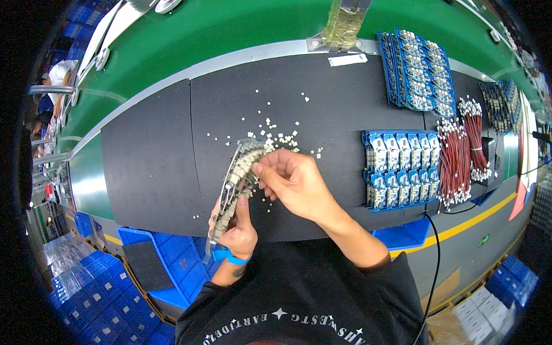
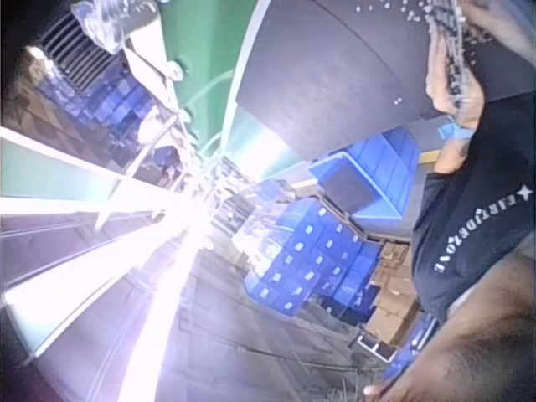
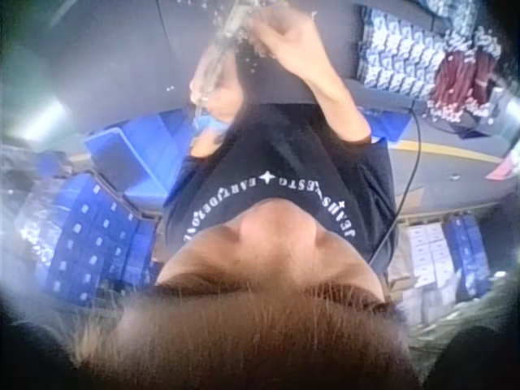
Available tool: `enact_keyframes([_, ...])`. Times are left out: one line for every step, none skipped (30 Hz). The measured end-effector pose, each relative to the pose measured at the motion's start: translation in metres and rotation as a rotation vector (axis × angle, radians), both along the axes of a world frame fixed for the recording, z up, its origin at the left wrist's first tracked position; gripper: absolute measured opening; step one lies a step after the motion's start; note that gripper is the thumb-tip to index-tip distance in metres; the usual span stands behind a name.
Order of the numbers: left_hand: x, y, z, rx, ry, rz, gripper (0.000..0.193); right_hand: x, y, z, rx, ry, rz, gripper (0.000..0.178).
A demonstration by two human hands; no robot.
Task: The recorder manually inserts small plastic caps onto electronic components on an integrated circuit board panel.
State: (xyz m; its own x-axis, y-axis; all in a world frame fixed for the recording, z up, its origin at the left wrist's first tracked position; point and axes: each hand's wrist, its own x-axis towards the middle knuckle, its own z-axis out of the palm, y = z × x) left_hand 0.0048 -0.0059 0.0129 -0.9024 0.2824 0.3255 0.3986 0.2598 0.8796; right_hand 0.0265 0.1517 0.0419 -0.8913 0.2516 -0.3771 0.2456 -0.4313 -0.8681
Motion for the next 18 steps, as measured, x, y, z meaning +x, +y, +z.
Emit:
enact_keyframes([-0.002,0.001,0.003,-0.061,0.022,0.012,0.023,0.001,0.002,0.002,-0.005,-0.023,0.031,0.014])
enact_keyframes([-0.004,0.008,0.010,-0.041,0.075,0.104,0.023,0.003,0.004,0.005,-0.009,-0.047,0.062,0.013])
enact_keyframes([-0.002,0.006,0.019,-0.114,-0.078,0.138,0.022,0.004,0.004,0.008,-0.014,-0.068,0.095,0.011])
enact_keyframes([0.002,0.005,0.011,-0.001,-0.109,0.152,0.021,0.005,0.004,0.005,0.061,-0.029,0.068,0.011])
enact_keyframes([0.004,0.005,0.003,0.112,-0.139,0.164,0.021,0.005,0.003,0.005,0.083,0.007,0.035,0.013])
enact_keyframes([0.004,0.007,0.005,0.139,-0.104,0.132,0.020,0.004,0.001,0.005,0.105,0.043,0.003,0.015])
enact_keyframes([0.001,0.011,0.006,0.168,-0.070,0.096,0.020,0.003,0.000,0.005,0.130,0.078,-0.032,0.018])
enact_keyframes([0.000,0.013,0.007,0.197,-0.036,0.061,0.020,0.002,-0.003,0.008,0.062,0.105,-0.072,0.018])
enact_keyframes([0.001,0.011,0.005,0.169,-0.068,0.059,0.020,0.000,-0.003,0.011,0.040,0.093,-0.070,0.017])
enact_keyframes([0.004,0.008,0.002,0.141,-0.099,0.059,0.020,-0.003,-0.003,0.013,0.018,0.082,-0.068,0.017])
enact_keyframes([0.005,0.005,0.000,0.113,-0.131,0.058,0.020,-0.004,-0.003,0.014,-0.005,0.070,-0.065,0.016])
enact_keyframes([0.002,0.007,0.004,0.132,-0.112,0.015,0.020,-0.004,-0.002,0.013,-0.016,0.063,-0.058,0.016])
enact_keyframes([-0.001,0.006,0.005,0.099,-0.098,-0.007,0.020,-0.004,-0.002,0.010,-0.028,0.056,-0.051,0.016])
enact_keyframes([-0.004,0.005,0.006,0.066,-0.083,-0.028,0.021,-0.004,-0.002,0.009,-0.040,0.049,-0.044,0.016])
enact_keyframes([-0.005,0.004,0.009,0.030,-0.070,-0.047,0.021,-0.002,-0.003,0.010,-0.009,0.056,-0.041,0.016])
enact_keyframes([-0.004,0.007,0.015,-0.006,-0.038,-0.015,0.020,0.001,-0.004,0.011,0.023,0.062,-0.037,0.016])
enact_keyframes([-0.004,0.008,0.015,0.030,-0.079,0.052,0.020,0.003,-0.004,0.011,0.054,0.068,-0.034,0.016])
enact_keyframes([-0.003,0.010,0.014,0.064,-0.121,0.121,0.020,0.006,-0.002,0.007,0.034,0.057,-0.014,0.017])
